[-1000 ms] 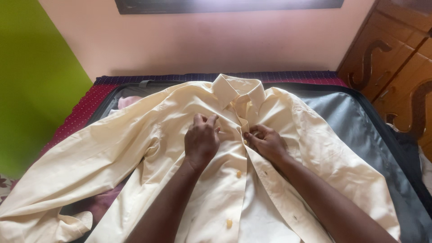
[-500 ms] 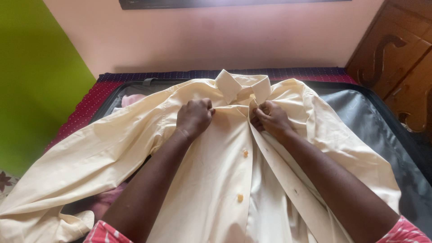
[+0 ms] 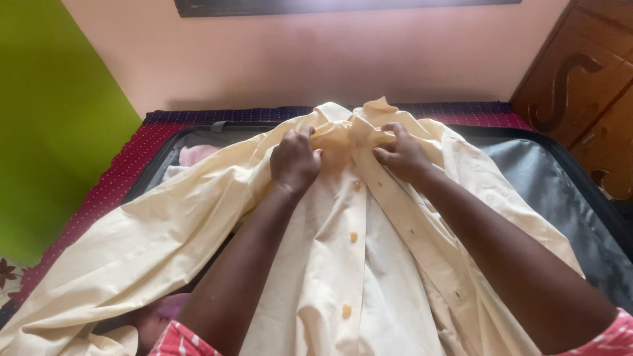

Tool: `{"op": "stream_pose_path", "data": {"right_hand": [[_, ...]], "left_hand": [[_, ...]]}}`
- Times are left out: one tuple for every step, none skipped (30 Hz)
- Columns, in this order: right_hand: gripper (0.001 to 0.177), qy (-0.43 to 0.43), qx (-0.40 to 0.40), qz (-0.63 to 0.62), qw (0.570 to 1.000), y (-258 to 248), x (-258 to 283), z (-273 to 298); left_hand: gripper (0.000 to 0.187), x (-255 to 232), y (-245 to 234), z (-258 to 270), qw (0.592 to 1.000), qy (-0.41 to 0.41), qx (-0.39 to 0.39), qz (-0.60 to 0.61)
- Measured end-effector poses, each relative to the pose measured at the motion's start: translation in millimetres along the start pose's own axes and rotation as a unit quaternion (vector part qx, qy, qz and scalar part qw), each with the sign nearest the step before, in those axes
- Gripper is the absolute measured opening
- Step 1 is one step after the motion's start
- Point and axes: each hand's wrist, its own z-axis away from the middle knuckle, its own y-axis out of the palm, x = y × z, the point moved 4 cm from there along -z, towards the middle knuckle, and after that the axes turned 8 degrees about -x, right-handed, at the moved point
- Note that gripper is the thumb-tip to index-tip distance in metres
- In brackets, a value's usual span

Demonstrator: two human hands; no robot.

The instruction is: The person rolls up an orange shirt and places it into a suitcase before unfolding and buttoning the collar of a light-colored shirt.

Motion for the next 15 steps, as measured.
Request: {"op": "stream_pose_path", "data": {"right_hand": [[0.049,-0.011,-0.022,0.029,0.999,-7,6,6],[0.05,-0.022,-0.043,0.059,0.997,-13,11,14],[0.051,-0.033,-0.064,0.089,0.993,-17,17,22],[0.042,-0.055,-0.061,0.093,0.992,-17,24,29],[0.033,-0.078,-0.059,0.098,0.99,-18,29,38],[0.025,-0.1,-0.056,0.102,0.988,-18,33,47],[0.02,-0.126,-0.047,0.102,0.986,-15,37,55],[0.016,-0.152,-0.039,0.102,0.982,-11,40,62],[0.013,-0.178,-0.031,0.102,0.978,-7,42,70],[0.012,-0.185,-0.04,0.125,0.974,-4,42,75],[0.011,-0.192,-0.049,0.147,0.969,0,41,80],[0.01,-0.2,-0.058,0.168,0.964,4,40,83],[0.012,-0.179,-0.062,0.184,0.964,6,36,86],[0.015,-0.159,-0.068,0.199,0.964,8,32,87],[0.018,-0.139,-0.073,0.214,0.964,10,28,88]], "left_hand": [[0.034,-7,-7,3,0.999,0.029,-0.027,-0.009],[0.029,-13,-13,8,0.997,0.056,-0.053,-0.018],[0.025,-20,-17,14,0.993,0.083,-0.079,-0.027],[0.018,-26,-16,19,0.996,0.079,-0.045,-0.004],[0.012,-33,-13,26,0.997,0.075,-0.012,0.018],[0.011,-40,-9,33,0.996,0.072,0.022,0.04],[0.012,-47,-4,42,0.994,0.071,0.056,0.058],[0.014,-53,3,51,0.991,0.07,0.089,0.076],[0.013,-58,10,58,0.991,0.07,0.098,0.064],[0.013,-62,18,64,0.99,0.069,0.108,0.051],[0.013,-64,25,71,0.99,0.068,0.118,0.037],[0.013,-64,29,76,0.992,0.063,0.103,0.036],[0.013,-64,33,81,0.994,0.058,0.087,0.036],[0.014,-62,34,85,0.995,0.055,0.071,0.034],[0.014,-60,34,89,0.996,0.058,0.058,0.038]]}}
